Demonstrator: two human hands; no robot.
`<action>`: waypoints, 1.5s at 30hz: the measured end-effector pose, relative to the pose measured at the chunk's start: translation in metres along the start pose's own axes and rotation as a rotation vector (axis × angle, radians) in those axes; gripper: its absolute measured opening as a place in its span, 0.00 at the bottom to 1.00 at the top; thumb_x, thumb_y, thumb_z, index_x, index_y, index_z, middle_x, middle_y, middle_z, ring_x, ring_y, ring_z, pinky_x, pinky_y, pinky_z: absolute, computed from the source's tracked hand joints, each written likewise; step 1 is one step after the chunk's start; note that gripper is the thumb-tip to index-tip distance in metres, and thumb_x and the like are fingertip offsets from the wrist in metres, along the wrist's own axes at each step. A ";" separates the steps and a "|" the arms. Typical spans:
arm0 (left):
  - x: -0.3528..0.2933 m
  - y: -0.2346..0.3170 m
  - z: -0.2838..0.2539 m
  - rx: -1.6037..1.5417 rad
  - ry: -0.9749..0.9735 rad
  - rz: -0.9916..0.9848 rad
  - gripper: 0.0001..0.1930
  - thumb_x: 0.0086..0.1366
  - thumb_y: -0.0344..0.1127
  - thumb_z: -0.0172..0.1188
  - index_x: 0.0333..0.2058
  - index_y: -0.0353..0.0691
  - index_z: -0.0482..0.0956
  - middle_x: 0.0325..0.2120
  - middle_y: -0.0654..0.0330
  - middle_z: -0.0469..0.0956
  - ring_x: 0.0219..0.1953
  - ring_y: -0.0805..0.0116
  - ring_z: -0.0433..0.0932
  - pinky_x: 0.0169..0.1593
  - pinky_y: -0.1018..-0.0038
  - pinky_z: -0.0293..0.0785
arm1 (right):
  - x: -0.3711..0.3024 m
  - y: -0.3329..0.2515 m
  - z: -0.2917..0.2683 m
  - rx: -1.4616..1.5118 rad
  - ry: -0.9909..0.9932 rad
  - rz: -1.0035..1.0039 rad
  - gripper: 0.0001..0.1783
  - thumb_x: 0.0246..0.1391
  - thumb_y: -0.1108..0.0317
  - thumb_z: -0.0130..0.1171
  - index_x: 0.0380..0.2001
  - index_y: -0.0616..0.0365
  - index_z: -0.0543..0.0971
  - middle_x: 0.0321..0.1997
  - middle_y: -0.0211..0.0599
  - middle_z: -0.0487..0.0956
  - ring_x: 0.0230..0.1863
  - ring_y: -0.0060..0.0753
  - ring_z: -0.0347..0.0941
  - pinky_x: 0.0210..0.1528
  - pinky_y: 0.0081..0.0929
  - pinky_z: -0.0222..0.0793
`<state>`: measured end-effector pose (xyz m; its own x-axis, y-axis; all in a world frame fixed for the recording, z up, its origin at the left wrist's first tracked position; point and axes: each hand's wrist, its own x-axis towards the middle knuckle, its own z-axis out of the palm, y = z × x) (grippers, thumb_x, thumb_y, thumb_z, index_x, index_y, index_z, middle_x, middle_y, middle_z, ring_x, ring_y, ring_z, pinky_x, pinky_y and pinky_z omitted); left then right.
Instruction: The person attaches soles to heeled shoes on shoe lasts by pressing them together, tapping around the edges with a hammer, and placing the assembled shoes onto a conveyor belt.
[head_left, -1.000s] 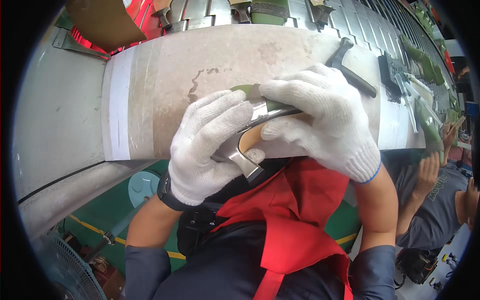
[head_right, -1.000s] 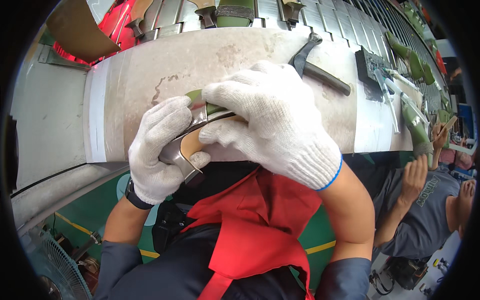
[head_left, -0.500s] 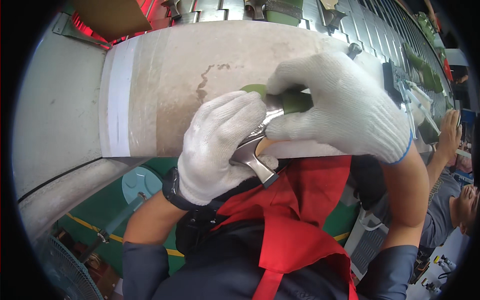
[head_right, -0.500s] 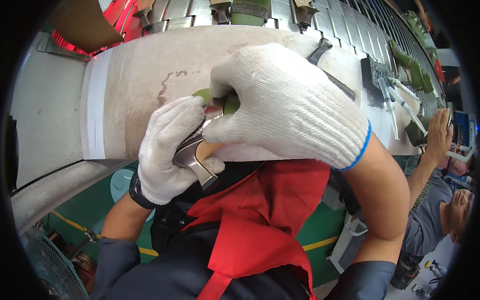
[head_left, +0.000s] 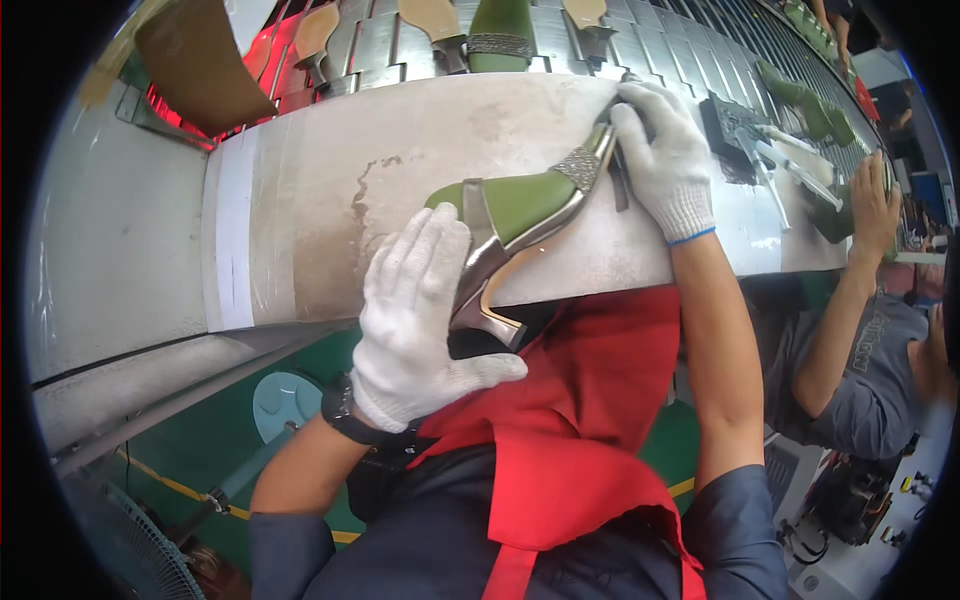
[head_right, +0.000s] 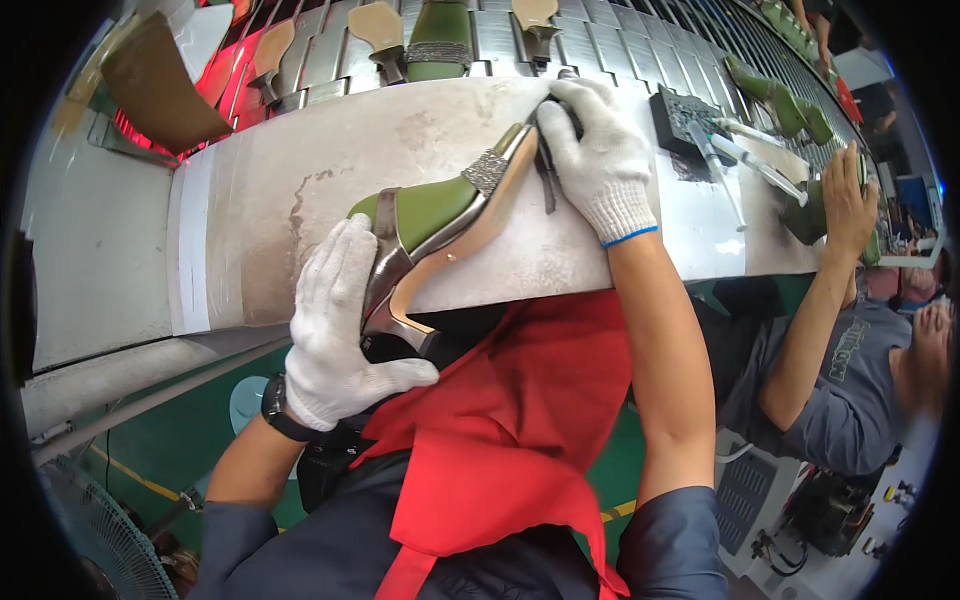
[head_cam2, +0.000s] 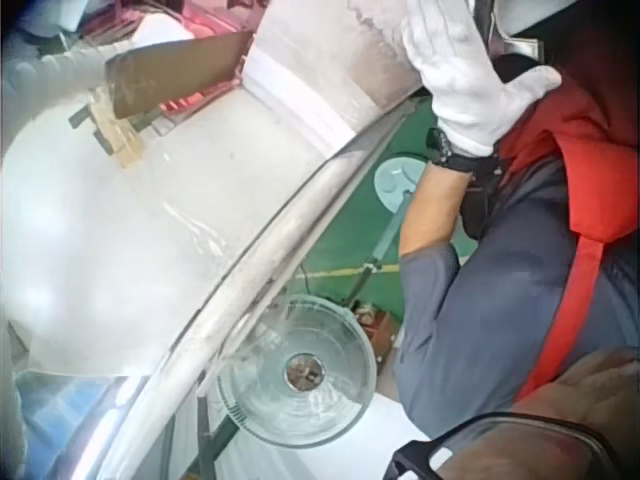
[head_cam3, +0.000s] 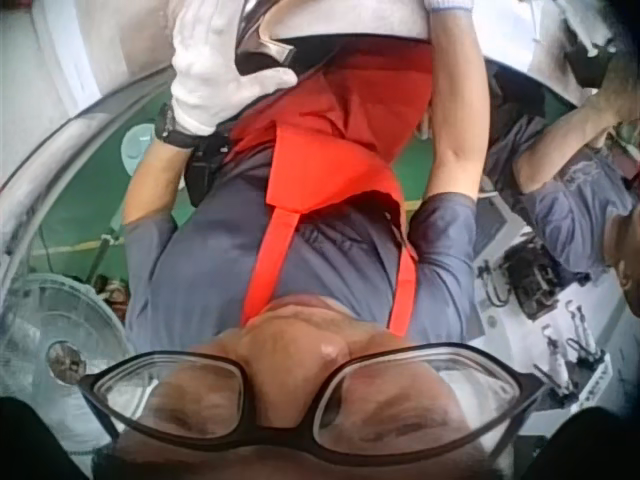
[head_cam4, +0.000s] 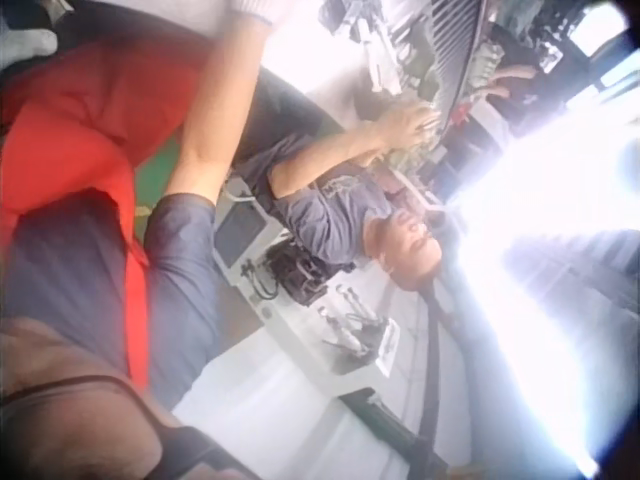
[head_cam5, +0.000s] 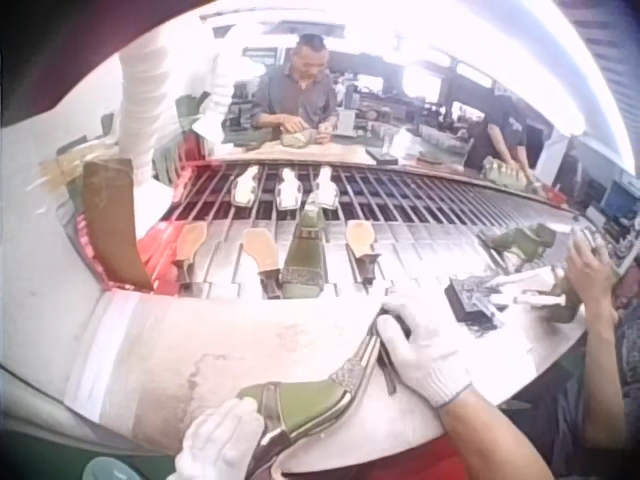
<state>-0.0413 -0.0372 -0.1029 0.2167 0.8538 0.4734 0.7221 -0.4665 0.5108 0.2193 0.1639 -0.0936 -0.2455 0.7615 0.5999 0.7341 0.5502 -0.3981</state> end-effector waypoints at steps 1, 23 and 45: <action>0.005 0.002 -0.004 0.002 -0.004 0.010 0.56 0.53 0.58 0.82 0.72 0.30 0.68 0.69 0.37 0.72 0.69 0.32 0.72 0.72 0.42 0.65 | -0.010 0.004 -0.004 0.134 -0.122 0.214 0.17 0.69 0.62 0.64 0.56 0.54 0.87 0.52 0.46 0.88 0.50 0.48 0.87 0.56 0.38 0.82; 0.115 0.006 0.008 -0.197 -0.416 -0.081 0.48 0.57 0.34 0.76 0.75 0.28 0.65 0.68 0.39 0.75 0.70 0.44 0.76 0.74 0.58 0.69 | -0.082 -0.046 -0.073 0.866 -0.057 0.378 0.16 0.66 0.76 0.67 0.55 0.65 0.83 0.49 0.39 0.89 0.54 0.31 0.86 0.60 0.31 0.81; 0.115 -0.007 0.016 -0.163 -0.368 0.026 0.50 0.47 0.27 0.75 0.73 0.31 0.70 0.57 0.42 0.82 0.60 0.39 0.81 0.66 0.53 0.75 | 0.003 -0.032 -0.062 0.778 -0.322 0.553 0.16 0.70 0.70 0.61 0.54 0.71 0.84 0.49 0.50 0.90 0.52 0.41 0.88 0.59 0.36 0.82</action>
<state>-0.0106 0.0681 -0.0633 0.4757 0.8531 0.2143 0.6059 -0.4944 0.6232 0.2340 0.1274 -0.0357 -0.2397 0.9706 0.0234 0.2073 0.0747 -0.9754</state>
